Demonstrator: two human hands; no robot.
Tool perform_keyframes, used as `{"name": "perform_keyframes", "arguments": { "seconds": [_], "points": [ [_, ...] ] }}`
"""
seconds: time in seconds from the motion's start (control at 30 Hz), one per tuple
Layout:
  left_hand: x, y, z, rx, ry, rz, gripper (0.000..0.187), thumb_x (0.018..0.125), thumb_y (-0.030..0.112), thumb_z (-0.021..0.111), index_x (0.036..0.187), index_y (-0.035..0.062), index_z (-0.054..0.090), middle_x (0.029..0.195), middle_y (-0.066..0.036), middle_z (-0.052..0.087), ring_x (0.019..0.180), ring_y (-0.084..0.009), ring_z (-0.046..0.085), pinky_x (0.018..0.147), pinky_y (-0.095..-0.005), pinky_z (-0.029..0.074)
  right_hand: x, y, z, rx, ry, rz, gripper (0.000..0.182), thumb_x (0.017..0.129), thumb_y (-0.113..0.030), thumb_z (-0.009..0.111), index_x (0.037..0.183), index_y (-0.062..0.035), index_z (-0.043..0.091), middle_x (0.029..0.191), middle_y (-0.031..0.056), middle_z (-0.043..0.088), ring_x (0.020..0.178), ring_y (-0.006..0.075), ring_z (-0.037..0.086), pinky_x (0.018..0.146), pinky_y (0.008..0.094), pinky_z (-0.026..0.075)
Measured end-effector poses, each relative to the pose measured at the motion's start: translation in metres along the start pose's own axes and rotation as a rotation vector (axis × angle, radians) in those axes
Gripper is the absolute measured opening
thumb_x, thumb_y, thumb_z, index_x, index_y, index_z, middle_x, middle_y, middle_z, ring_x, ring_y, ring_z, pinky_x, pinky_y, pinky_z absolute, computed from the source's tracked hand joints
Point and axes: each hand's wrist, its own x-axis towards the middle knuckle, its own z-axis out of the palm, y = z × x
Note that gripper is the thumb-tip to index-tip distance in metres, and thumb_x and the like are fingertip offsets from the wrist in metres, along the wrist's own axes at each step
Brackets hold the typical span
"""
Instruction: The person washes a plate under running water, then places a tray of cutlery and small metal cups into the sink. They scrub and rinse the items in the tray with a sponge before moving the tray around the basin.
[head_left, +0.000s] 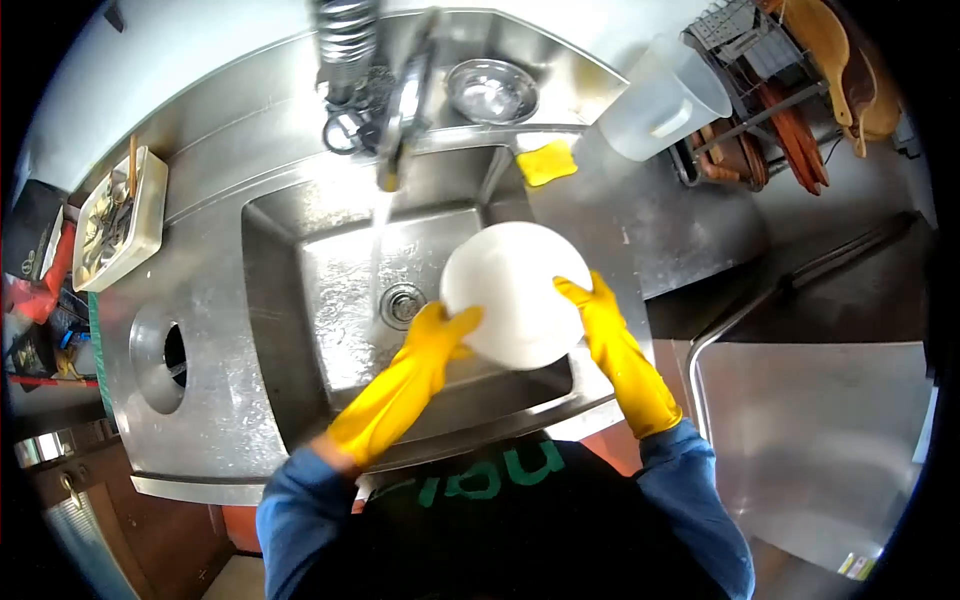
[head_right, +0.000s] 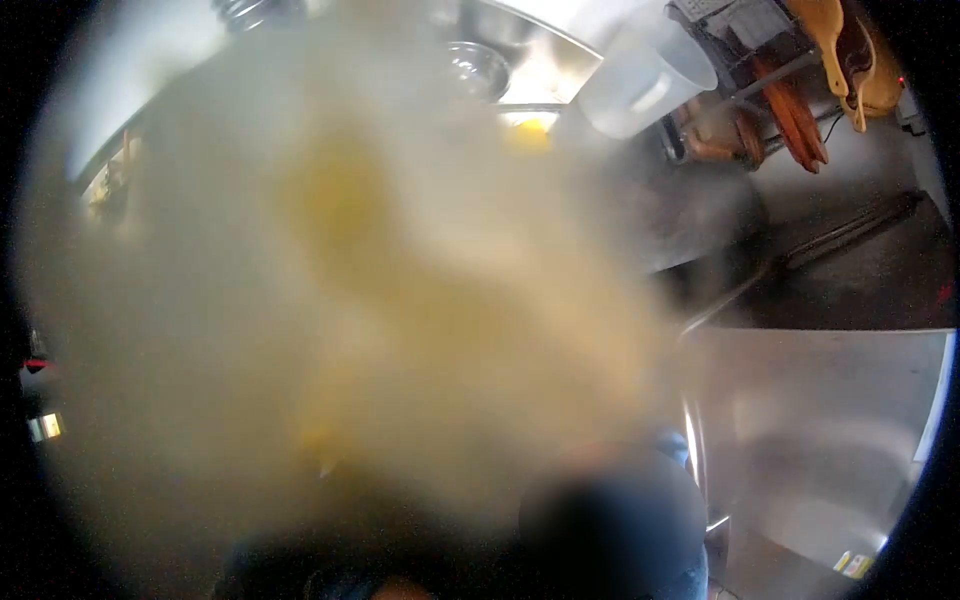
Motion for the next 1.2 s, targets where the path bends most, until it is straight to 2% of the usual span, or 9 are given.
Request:
{"name": "perform_keyframes", "arguments": {
  "seconds": [0.17, 0.37, 0.5, 0.63, 0.7, 0.73, 0.87, 1.07, 1.2],
  "points": [
    [0.116, 0.003, 0.108, -0.113, -0.12, -0.105, 0.063, 0.088, 0.033, 0.082, 0.127, -0.0096, 0.057, 0.12, -0.021, 0.067, 0.099, -0.0315, 0.071, 0.07, -0.0403, 0.064, 0.093, 0.019, -0.092, -0.045, 0.203, -0.09, 0.07, 0.09, -0.03, 0.08, 0.15, -0.0064, 0.051, 0.136, 0.0162, 0.066, 0.126, 0.0277, 0.06, 0.109, 0.0375, 0.044],
    [0.152, 0.023, 0.138, -0.178, 0.185, 0.073, 0.061, 0.09, 0.025, 0.08, 0.137, -0.0048, 0.055, 0.114, -0.014, 0.07, 0.094, -0.0266, 0.071, 0.069, -0.0352, 0.062, 0.169, 0.023, -0.106, -0.238, 0.292, -0.365, 0.067, 0.087, -0.03, 0.082, 0.144, -0.0076, 0.058, 0.136, 0.0179, 0.066, 0.125, 0.0274, 0.061, 0.106, 0.0382, 0.046],
    [0.103, -0.001, 0.09, -0.188, 0.288, 0.235, 0.051, 0.095, 0.026, 0.074, 0.14, 0.0079, 0.059, 0.109, -0.009, 0.071, 0.082, -0.0164, 0.065, 0.066, -0.0283, 0.052, 0.159, -0.047, -0.103, -1.036, 0.471, -1.11, 0.063, 0.086, -0.021, 0.078, 0.142, 0.0003, 0.057, 0.132, 0.0281, 0.064, 0.123, 0.0464, 0.06, 0.106, 0.0479, 0.048],
    [0.043, -0.075, -0.033, -0.137, 0.328, 0.14, 0.041, 0.096, 0.025, 0.072, 0.133, 0.0109, 0.065, 0.102, -0.006, 0.072, 0.084, -0.0142, 0.066, 0.069, -0.0283, 0.052, 0.087, -0.108, 0.008, -0.684, 0.167, -1.253, 0.044, 0.096, -0.022, 0.07, 0.137, -0.0065, 0.064, 0.127, 0.0194, 0.07, 0.117, 0.0387, 0.065, 0.101, 0.0445, 0.049],
    [0.002, -0.095, -0.084, -0.162, 0.566, 0.077, 0.031, 0.097, 0.023, 0.071, 0.126, 0.0109, 0.07, 0.095, -0.002, 0.073, 0.083, -0.014, 0.066, 0.071, -0.0288, 0.052, 0.13, -0.061, 0.034, -1.202, -0.171, -0.649, 0.034, 0.098, -0.032, 0.066, 0.124, -0.0109, 0.072, 0.12, 0.0136, 0.074, 0.11, 0.0327, 0.068, 0.095, 0.0419, 0.052],
    [-0.023, -0.105, -0.118, -0.301, 0.565, 0.257, 0.027, 0.099, 0.024, 0.069, 0.121, 0.01, 0.072, 0.099, -0.001, 0.074, 0.083, -0.0138, 0.066, 0.071, -0.0291, 0.052, 0.117, -0.052, 0.052, -1.207, -0.2, -0.682, 0.034, 0.098, -0.032, 0.066, 0.124, -0.0109, 0.072, 0.12, 0.0136, 0.074, 0.11, 0.0327, 0.068, 0.095, 0.0419, 0.052],
    [-0.151, -0.064, -0.192, -0.062, 0.923, 0.389, 0.036, 0.103, 0.026, 0.063, 0.133, 0.0073, 0.067, 0.116, -0.006, 0.074, 0.098, -0.0167, 0.067, 0.089, -0.0297, 0.053, 0.01, -0.001, 0.153, -1.416, -1.232, -0.758, 0.05, 0.093, -0.054, 0.065, 0.125, -0.0167, 0.073, 0.121, 0.0119, 0.073, 0.105, 0.0325, 0.07, 0.092, 0.0409, 0.053],
    [-0.194, -0.079, -0.336, -0.056, 1.074, 0.447, 0.032, 0.105, 0.019, 0.057, 0.134, 0.0075, 0.066, 0.121, -0.007, 0.074, 0.105, -0.0172, 0.068, 0.094, -0.0285, 0.051, -0.015, -0.057, 0.387, -0.381, -1.058, -0.368, 0.036, 0.097, -0.043, 0.07, 0.105, -0.0081, 0.075, 0.091, 0.004, 0.072, 0.077, 0.0137, 0.06, 0.072, 0.0275, 0.048],
    [-0.218, -0.048, -0.409, -0.078, 1.025, 0.477, 0.032, 0.106, 0.018, 0.057, 0.134, 0.0052, 0.064, 0.123, -0.008, 0.074, 0.113, -0.0176, 0.068, 0.1, -0.0264, 0.048, 0.036, -0.139, 0.567, -0.413, -0.662, -0.416, 0.045, 0.09, -0.051, 0.074, 0.098, -0.0069, 0.075, 0.089, 0.0058, 0.07, 0.075, 0.0166, 0.06, 0.069, 0.03, 0.051]
  ]
}}
